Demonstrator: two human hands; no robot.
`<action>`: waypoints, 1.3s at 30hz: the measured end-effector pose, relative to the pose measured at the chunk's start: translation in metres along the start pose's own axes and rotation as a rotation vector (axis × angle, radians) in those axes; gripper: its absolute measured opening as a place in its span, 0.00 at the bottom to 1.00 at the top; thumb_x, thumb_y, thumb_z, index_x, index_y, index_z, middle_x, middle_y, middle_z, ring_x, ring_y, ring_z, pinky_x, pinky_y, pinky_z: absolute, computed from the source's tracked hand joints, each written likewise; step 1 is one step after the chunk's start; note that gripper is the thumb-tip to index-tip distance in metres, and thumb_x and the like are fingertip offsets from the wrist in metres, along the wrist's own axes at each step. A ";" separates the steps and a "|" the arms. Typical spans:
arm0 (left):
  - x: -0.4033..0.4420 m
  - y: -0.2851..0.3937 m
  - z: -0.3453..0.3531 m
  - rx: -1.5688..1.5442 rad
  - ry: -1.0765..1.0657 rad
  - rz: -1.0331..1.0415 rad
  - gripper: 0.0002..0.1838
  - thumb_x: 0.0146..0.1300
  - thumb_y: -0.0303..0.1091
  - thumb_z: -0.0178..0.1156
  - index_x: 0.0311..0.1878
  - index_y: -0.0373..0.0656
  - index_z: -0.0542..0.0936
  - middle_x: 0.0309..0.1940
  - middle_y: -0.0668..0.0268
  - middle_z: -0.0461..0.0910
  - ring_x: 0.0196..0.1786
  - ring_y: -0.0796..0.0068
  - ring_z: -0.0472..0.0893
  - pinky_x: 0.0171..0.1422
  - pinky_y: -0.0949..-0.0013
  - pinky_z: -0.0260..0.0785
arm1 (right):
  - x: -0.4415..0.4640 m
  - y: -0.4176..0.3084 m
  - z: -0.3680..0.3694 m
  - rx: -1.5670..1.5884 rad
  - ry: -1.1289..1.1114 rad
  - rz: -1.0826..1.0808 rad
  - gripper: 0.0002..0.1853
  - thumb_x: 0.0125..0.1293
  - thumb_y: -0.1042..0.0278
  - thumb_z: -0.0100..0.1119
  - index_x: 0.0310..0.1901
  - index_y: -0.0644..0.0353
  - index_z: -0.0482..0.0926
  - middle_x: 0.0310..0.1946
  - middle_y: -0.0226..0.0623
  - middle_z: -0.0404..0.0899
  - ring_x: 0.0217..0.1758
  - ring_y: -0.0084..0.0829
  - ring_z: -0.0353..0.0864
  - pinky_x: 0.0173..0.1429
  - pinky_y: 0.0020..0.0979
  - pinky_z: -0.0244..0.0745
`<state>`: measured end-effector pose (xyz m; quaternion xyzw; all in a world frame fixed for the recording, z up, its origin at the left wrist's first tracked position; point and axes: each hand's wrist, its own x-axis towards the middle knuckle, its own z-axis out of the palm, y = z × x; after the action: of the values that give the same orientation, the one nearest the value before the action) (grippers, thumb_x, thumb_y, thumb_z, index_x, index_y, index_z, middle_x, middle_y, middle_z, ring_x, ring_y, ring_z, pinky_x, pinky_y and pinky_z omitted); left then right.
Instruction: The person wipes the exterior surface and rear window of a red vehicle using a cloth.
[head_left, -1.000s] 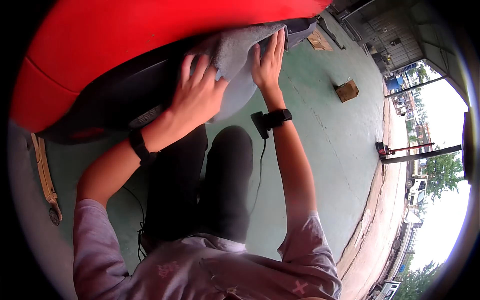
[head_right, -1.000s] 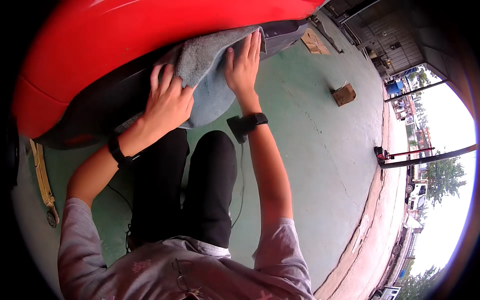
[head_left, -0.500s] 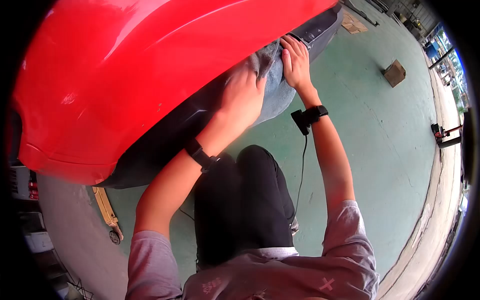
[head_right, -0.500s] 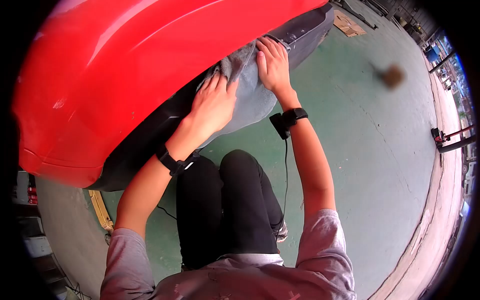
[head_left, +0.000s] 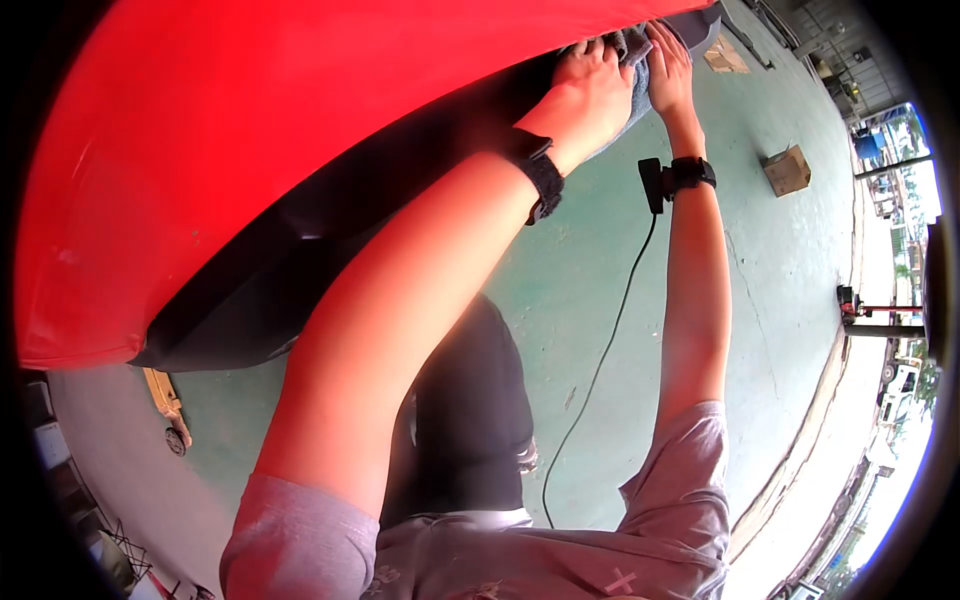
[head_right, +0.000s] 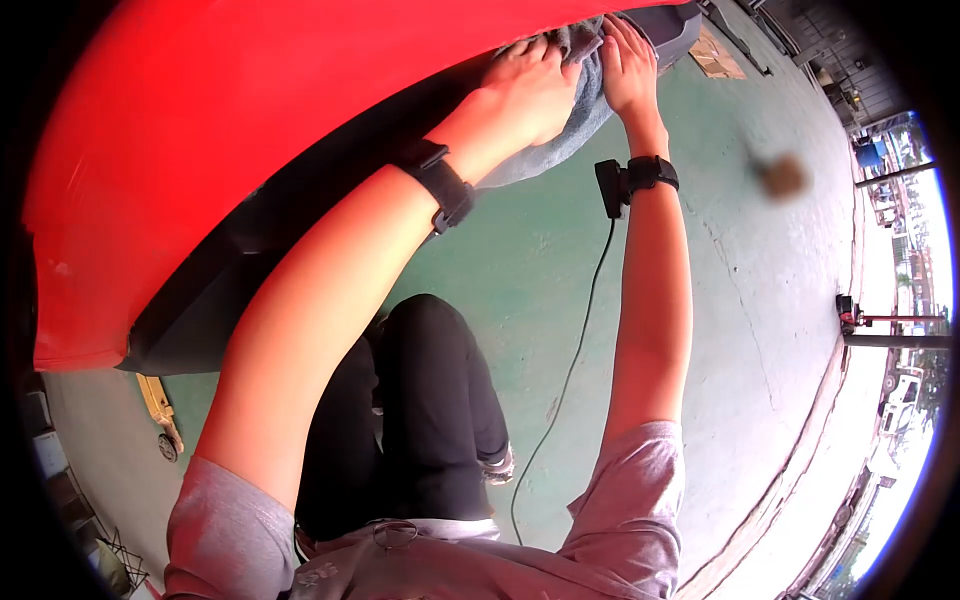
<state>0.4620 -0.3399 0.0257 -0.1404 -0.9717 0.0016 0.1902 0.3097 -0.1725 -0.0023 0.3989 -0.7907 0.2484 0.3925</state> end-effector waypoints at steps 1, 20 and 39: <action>0.008 0.007 0.006 -0.087 0.046 -0.098 0.29 0.80 0.42 0.37 0.69 0.25 0.70 0.71 0.41 0.69 0.78 0.46 0.64 0.85 0.50 0.47 | 0.001 0.005 0.000 -0.022 -0.005 0.014 0.22 0.78 0.60 0.42 0.64 0.60 0.78 0.66 0.45 0.78 0.71 0.46 0.73 0.75 0.44 0.64; 0.050 0.037 0.034 -0.013 -0.020 -0.116 0.22 0.78 0.45 0.47 0.68 0.51 0.77 0.73 0.63 0.70 0.78 0.58 0.63 0.82 0.47 0.46 | -0.034 0.070 0.000 -0.017 -0.065 0.435 0.26 0.82 0.59 0.36 0.70 0.67 0.70 0.73 0.49 0.68 0.79 0.45 0.63 0.80 0.39 0.57; -0.122 -0.052 -0.117 0.411 -0.173 -0.086 0.16 0.67 0.37 0.57 0.50 0.36 0.84 0.51 0.56 0.80 0.62 0.59 0.75 0.76 0.58 0.58 | 0.056 -0.175 -0.007 0.242 -0.277 -0.165 0.22 0.76 0.67 0.44 0.62 0.78 0.73 0.64 0.60 0.75 0.71 0.61 0.70 0.75 0.54 0.62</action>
<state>0.5994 -0.4287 0.0918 -0.0563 -0.9687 0.2034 0.1305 0.4356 -0.2900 0.0616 0.5369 -0.7660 0.2515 0.2483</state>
